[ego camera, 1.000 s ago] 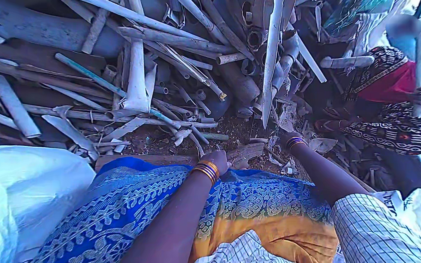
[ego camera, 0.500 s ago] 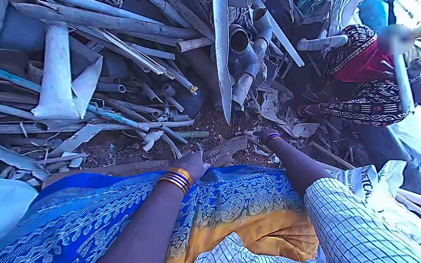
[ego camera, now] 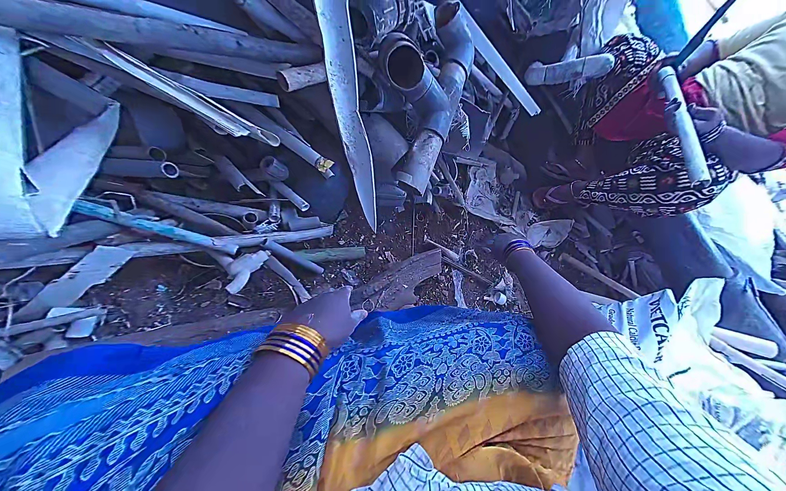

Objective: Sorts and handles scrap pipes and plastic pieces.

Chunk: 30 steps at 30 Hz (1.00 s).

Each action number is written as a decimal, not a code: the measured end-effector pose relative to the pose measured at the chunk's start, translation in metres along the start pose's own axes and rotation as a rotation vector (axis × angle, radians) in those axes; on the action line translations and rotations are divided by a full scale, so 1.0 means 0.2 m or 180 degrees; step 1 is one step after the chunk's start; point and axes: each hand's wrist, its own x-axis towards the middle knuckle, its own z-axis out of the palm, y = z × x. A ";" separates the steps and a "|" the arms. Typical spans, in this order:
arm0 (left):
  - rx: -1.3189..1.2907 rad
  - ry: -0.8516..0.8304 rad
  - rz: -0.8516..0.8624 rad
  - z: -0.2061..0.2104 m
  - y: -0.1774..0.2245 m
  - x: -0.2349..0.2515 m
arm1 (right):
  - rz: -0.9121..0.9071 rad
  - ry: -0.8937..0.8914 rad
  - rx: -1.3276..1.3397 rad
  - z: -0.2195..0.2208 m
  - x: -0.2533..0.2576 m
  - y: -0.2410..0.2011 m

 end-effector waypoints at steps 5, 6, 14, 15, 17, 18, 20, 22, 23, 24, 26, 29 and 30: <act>-0.0070 -0.0036 -0.0040 0.00 0.00 -0.01 | -0.1088 -0.0119 -0.0407 0.13 0.18 -0.09; -0.0087 -0.0030 -0.0033 0.01 0.01 -0.01 | -0.1150 -0.0207 -0.0497 0.13 0.16 -0.12; -0.0011 -0.0045 -0.0003 -0.01 0.02 -0.01 | -0.0538 -0.0231 -0.0609 0.15 0.25 -0.01; -0.0008 -0.0024 0.0012 -0.01 0.02 -0.01 | -0.0484 -0.0285 -0.0661 0.11 0.19 0.02; -0.0017 -0.0029 0.0015 0.00 0.02 0.00 | -0.0225 -0.0531 -0.0615 -0.05 -0.02 0.01; -0.0003 -0.0054 -0.0010 0.01 0.01 0.00 | -0.0105 -0.0516 -0.0443 -0.09 -0.06 0.01; 0.0023 -0.0010 -0.0032 0.02 -0.02 0.02 | -0.0062 -0.0199 -0.0028 -0.08 -0.06 0.03; 0.0007 0.0087 0.0028 0.04 -0.03 0.07 | -0.0260 -0.0077 0.0153 -0.02 0.02 0.07; -0.0007 0.0113 0.0055 0.04 -0.03 0.08 | -0.0384 -0.0181 0.0131 0.00 0.05 0.07; -0.0009 0.0123 0.0058 0.04 -0.03 0.09 | -0.0517 -0.0285 0.0004 0.02 0.07 0.05; 0.0021 0.0109 0.0016 0.05 -0.04 0.09 | -0.0644 -0.0445 -0.0280 0.05 0.07 -0.02; 0.0026 0.0078 0.0062 0.05 -0.02 0.11 | -0.0488 -0.0667 -0.0451 0.02 0.00 -0.07; 0.0015 0.0081 0.0084 0.06 -0.02 0.11 | -0.0391 -0.0680 -0.0450 0.02 0.01 -0.06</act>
